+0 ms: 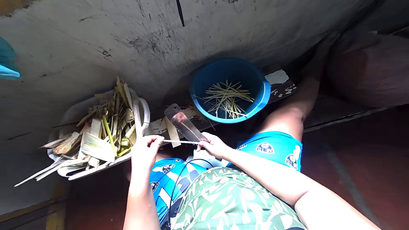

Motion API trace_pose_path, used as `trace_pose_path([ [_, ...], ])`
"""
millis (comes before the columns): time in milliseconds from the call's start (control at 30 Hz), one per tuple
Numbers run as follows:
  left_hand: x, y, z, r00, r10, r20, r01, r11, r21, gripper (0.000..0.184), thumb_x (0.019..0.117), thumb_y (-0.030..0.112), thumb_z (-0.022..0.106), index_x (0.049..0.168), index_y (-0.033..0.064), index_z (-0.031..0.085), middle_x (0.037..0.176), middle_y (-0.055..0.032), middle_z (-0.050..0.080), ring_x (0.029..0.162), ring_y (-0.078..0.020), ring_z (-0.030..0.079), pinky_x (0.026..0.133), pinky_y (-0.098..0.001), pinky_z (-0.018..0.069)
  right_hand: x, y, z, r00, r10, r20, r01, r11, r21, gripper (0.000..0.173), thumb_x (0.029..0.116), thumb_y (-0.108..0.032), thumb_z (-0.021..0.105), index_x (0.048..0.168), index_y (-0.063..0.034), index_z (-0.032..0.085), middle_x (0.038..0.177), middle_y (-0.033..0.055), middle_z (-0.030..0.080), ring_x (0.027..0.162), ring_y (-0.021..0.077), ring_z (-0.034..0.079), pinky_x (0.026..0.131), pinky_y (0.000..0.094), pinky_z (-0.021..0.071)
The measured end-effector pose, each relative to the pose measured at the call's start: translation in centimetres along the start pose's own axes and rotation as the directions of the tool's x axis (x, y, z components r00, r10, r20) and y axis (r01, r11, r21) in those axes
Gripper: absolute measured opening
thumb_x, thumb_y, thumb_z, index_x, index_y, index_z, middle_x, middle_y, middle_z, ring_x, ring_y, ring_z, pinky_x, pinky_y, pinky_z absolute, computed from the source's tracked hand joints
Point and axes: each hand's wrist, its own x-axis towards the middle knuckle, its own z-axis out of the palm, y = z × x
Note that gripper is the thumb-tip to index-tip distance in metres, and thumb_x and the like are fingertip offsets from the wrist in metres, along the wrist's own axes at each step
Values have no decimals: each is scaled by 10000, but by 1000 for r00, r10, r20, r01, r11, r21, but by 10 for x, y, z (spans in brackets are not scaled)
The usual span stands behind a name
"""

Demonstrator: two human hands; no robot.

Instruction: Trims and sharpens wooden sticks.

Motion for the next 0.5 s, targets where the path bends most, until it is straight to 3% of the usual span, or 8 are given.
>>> trace_pose_path([
  [67, 2, -3, 0, 974, 15, -225, -17, 1000, -8, 248, 987, 247, 649, 939, 22, 741, 812, -15, 675, 728, -3, 582, 717, -215, 482, 0, 0, 0, 999, 30, -43, -28, 999, 47, 204, 1067, -126, 463, 1222, -12, 528, 841, -28, 659, 518, -17, 464, 485, 164, 397],
  [133, 6, -7, -4, 913, -1, -408, 5, 1000, 8, 255, 1013, 231, 634, 997, -5, 730, 839, -50, 671, 733, -4, 571, 712, -192, 468, 0, 0, -2, 994, 61, -87, -50, 992, 119, 218, 1067, -121, 459, 1254, -14, 494, 841, -26, 659, 507, -10, 470, 481, 164, 408],
  [200, 6, -7, -4, 873, -3, -488, 18, 999, 26, 328, 1017, 233, 629, 1220, -17, 689, 1070, -167, 669, 855, -95, 621, 758, -218, 501, 1, 1, -4, 990, 54, -129, -28, 981, 193, 229, 1064, -113, 469, 1268, -9, 473, 843, -18, 673, 500, -6, 484, 478, 164, 425],
  [267, 0, -3, 4, 903, -24, -429, 35, 999, 17, 495, 1004, 293, 641, 1397, 0, 572, 1391, -261, 517, 1070, -206, 634, 830, -283, 548, 2, 1, -4, 988, 39, -147, -2, 971, 239, 218, 1068, -111, 478, 1260, -9, 467, 860, -11, 685, 504, -3, 495, 482, 165, 434],
  [300, -4, -3, 14, 923, 10, -384, -3, 1000, 19, 534, 980, 294, 659, 1409, -8, 557, 1444, -283, 470, 1125, -251, 623, 841, -322, 561, 2, 1, -3, 988, 37, -147, 2, 966, 257, 214, 1070, -112, 477, 1257, -10, 465, 866, -7, 689, 505, -2, 498, 483, 166, 436],
  [400, -17, -5, 50, 935, 275, -222, -260, 961, 98, 389, 957, 219, 702, 1263, -19, 677, 1321, -296, 589, 1149, -355, 644, 894, -424, 586, 2, 1, 1, 991, 37, -132, 4, 953, 302, 204, 1075, -124, 470, 1251, -20, 468, 872, -1, 699, 504, 7, 507, 482, 170, 442],
  [500, -24, -8, 85, 809, 569, -151, -534, 817, 218, 187, 990, 194, 668, 1127, 118, 771, 1221, -176, 697, 1143, -334, 658, 1005, -462, 524, -1, 0, 1, 994, 34, -104, 2, 946, 324, 206, 1078, -136, 462, 1256, -32, 461, 849, -3, 696, 497, 13, 506, 475, 173, 437],
])
